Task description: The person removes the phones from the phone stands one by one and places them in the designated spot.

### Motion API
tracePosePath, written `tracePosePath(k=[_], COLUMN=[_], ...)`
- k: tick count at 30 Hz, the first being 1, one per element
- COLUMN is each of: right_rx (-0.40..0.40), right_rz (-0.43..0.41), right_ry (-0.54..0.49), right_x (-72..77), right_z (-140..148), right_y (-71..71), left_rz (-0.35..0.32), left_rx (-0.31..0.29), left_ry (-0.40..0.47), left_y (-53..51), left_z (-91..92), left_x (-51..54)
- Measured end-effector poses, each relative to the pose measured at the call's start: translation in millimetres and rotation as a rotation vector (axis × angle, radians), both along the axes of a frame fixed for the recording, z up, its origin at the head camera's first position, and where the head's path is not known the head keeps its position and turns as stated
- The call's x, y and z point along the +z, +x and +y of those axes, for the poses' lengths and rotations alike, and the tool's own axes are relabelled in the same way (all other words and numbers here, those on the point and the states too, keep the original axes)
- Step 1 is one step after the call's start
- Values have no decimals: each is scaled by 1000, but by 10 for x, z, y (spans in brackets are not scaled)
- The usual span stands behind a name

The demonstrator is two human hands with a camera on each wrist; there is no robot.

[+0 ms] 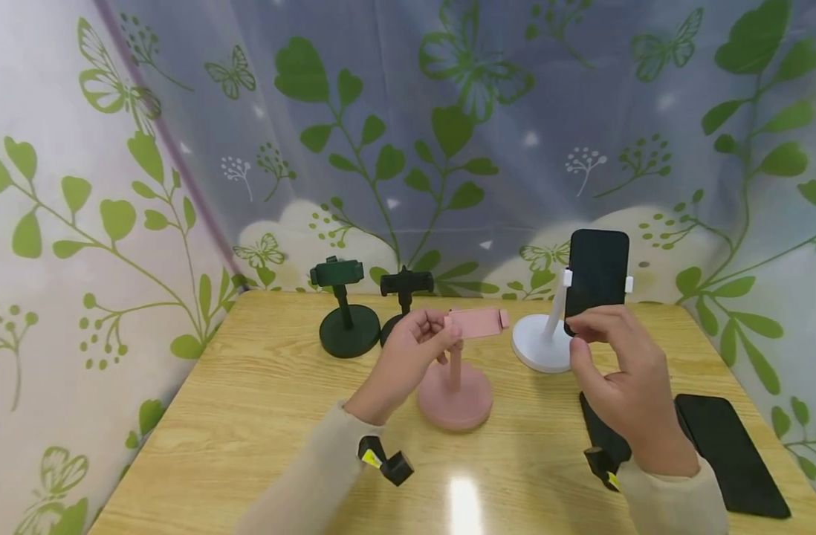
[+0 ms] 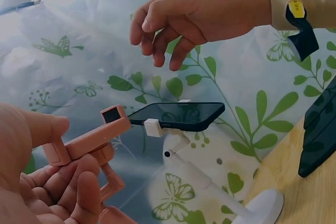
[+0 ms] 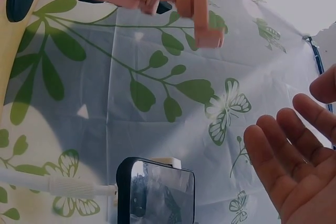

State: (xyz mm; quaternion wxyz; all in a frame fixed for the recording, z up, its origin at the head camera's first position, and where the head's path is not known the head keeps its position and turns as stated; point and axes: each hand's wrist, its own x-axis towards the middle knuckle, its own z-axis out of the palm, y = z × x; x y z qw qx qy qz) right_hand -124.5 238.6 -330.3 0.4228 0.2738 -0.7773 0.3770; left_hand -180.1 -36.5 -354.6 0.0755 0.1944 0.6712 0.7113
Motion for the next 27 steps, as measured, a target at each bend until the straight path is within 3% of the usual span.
tracePosePath(k=[9,13,17,27], right_rx=[-31,-32,-19,29], right_rz=[19,22,15,4], right_ry=[-16,-30,-24,-63], right_x=[30,33,29,43], right_z=[59,59,46,59], right_y=[-27,-20,-12,-13], left_rz=[63,83,75,21], left_rx=[61,86,96,111], left_ry=[96,87,80,177], left_y=[-313,-406,-452,-483], left_z=[239,305,379,555], left_x=[22,9,2,-50])
